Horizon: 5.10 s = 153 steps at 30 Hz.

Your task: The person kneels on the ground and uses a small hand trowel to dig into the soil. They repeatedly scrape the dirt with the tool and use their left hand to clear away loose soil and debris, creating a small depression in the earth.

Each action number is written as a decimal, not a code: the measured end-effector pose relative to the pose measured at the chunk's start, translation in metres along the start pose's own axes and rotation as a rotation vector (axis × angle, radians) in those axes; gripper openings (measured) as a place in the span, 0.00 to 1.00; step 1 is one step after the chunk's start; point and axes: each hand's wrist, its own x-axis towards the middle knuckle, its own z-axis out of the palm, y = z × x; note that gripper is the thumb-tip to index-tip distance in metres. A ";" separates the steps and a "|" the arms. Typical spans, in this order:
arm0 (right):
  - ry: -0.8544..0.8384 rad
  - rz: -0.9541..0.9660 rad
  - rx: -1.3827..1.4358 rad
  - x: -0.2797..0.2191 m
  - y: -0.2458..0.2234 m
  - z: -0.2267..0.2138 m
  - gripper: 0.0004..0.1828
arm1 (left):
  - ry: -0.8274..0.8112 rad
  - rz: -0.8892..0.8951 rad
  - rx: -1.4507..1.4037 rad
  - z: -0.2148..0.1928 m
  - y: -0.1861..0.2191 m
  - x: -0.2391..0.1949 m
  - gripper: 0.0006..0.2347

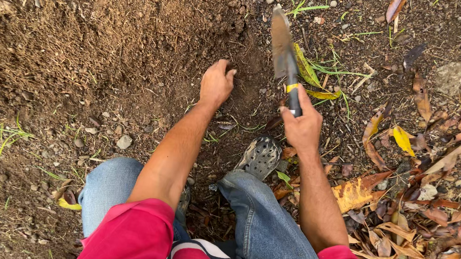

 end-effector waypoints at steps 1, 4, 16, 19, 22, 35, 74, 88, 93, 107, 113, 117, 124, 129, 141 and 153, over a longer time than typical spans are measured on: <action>-0.024 -0.010 -0.042 -0.001 -0.002 0.001 0.40 | -0.008 0.025 0.015 -0.001 0.006 0.004 0.13; -0.076 -0.055 -0.149 -0.003 0.001 0.003 0.39 | -0.065 0.058 0.132 -0.001 0.020 0.021 0.18; 0.043 -0.094 0.039 -0.001 0.029 0.008 0.40 | 0.216 0.109 -0.103 0.037 -0.031 0.029 0.06; -0.072 -0.154 -0.195 0.001 0.031 0.022 0.38 | 0.205 0.057 -0.120 0.038 -0.035 0.014 0.07; -0.226 -0.224 -0.550 0.002 0.039 0.028 0.39 | 0.181 0.026 -0.180 0.035 -0.035 -0.004 0.07; -0.179 -0.012 -0.418 -0.005 0.031 0.022 0.41 | 0.031 -0.140 -0.193 -0.016 -0.015 -0.027 0.08; -0.160 0.114 -0.441 -0.004 0.022 -0.006 0.40 | -0.932 0.278 0.473 -0.056 0.041 0.000 0.22; -0.213 0.104 -0.448 -0.009 0.019 -0.009 0.41 | -0.445 0.081 0.344 -0.015 0.045 -0.028 0.20; -0.168 0.060 -0.332 -0.011 0.024 -0.019 0.39 | -0.394 0.231 0.518 0.022 0.004 -0.015 0.10; -0.174 0.168 -0.417 -0.051 0.014 -0.014 0.39 | -0.636 0.207 0.534 -0.003 0.024 -0.029 0.14; -0.007 0.005 -0.333 -0.077 0.035 0.007 0.41 | -0.593 0.244 0.598 0.012 0.014 -0.018 0.15; -0.272 -0.070 -0.594 -0.086 0.026 0.029 0.44 | -0.534 0.227 0.580 -0.002 0.009 -0.014 0.14; -0.022 0.138 -0.238 -0.072 -0.009 -0.004 0.45 | -0.428 0.123 0.623 -0.072 -0.034 0.016 0.12; -0.028 0.032 -0.256 -0.053 -0.008 0.009 0.43 | -0.534 0.080 0.605 -0.083 -0.044 0.013 0.12; 0.036 0.014 -0.138 -0.044 0.004 0.010 0.44 | -0.824 0.021 0.556 -0.133 0.042 0.009 0.10; -0.121 0.153 -0.195 -0.047 0.010 0.017 0.44 | -0.154 0.182 0.117 -0.129 0.030 0.019 0.20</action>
